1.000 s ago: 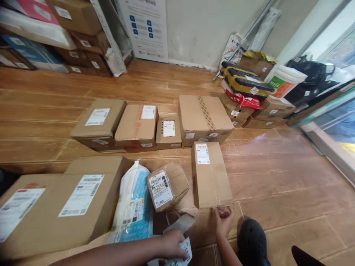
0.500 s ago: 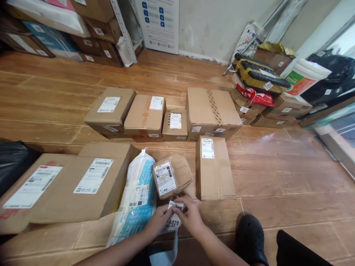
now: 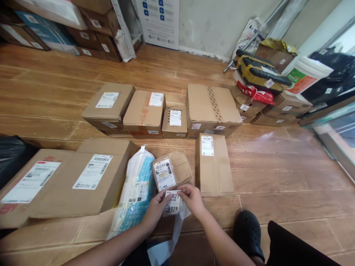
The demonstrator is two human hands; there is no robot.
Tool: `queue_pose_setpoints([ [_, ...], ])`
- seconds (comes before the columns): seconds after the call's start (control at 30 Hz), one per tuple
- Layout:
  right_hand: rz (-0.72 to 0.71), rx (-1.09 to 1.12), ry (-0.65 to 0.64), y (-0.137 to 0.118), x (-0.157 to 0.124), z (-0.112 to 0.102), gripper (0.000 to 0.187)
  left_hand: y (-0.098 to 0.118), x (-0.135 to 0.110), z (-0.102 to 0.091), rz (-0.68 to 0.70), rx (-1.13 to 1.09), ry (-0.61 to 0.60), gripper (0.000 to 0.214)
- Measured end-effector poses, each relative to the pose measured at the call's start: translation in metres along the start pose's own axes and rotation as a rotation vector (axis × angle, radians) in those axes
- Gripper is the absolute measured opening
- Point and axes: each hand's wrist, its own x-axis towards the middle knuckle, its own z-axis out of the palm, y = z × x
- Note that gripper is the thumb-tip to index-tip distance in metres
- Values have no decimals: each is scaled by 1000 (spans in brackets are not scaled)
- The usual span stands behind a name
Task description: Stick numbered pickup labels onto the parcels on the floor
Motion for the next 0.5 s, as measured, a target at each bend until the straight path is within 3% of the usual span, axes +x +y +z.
queue_pose_setpoints([
  [0.3,7,-149,-47,2,2,2,18,-8,-1,-5,40,108,50,40],
  [0.5,-42,-185,-64,3,0,6,5,-15,-10,-2,-23,191,123,47],
])
